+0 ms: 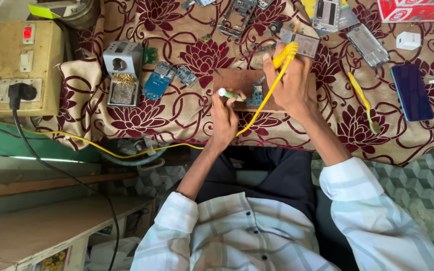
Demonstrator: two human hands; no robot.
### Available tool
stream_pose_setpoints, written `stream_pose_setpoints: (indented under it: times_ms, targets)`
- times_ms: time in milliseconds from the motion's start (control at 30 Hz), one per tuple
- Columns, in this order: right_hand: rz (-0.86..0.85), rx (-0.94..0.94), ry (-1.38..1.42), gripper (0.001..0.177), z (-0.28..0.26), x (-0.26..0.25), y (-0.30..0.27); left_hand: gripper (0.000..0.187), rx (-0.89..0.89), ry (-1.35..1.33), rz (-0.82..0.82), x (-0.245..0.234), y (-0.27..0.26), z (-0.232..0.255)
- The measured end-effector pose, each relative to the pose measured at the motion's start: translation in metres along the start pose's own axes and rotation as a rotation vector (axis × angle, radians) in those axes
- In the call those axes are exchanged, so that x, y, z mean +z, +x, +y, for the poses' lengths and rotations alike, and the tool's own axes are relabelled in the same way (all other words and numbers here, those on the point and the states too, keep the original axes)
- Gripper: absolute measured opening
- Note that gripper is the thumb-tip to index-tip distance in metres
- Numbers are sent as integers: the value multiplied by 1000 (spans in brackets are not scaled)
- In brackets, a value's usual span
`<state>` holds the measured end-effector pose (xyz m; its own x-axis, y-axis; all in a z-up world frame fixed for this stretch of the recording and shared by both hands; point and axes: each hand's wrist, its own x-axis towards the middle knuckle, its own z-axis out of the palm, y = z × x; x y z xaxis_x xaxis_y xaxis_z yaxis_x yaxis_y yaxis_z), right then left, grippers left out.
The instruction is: The person solders a small blue circuit board using a soldering iron and solder wire. They repeatedly apply solder to various points on the board while holding it steady with the other hand. The work is performed on a patterned tablecloth with other electronic components nearby.
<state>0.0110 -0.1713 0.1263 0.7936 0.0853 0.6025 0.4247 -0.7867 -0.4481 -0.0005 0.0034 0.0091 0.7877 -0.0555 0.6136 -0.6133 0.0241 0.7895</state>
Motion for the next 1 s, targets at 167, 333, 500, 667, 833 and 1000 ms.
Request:
stream_pose_setpoints:
  times_ms: [167,333,500,667,833,1000]
  targets:
    - [19,93,40,30,12,1,-4,43,-24,-8,-11,-3,-7,-3]
    - [166,19,-24,30,11,-1,-6,27,29,-7,20,0,1,-6]
    - [106,224,259,34,2,-11,-11,20,-46,1,47,0,0,-6]
    - [105,145,185,34,3,-17,-13,13,-161,-110,92,8,8,10]
    - [142,-5,-44,30,12,-13,-9,23,-187,-67,-10,18,19,29]
    - [89,83,-74,33,9,-16,-6,37,48,283,-180,16,24,33]
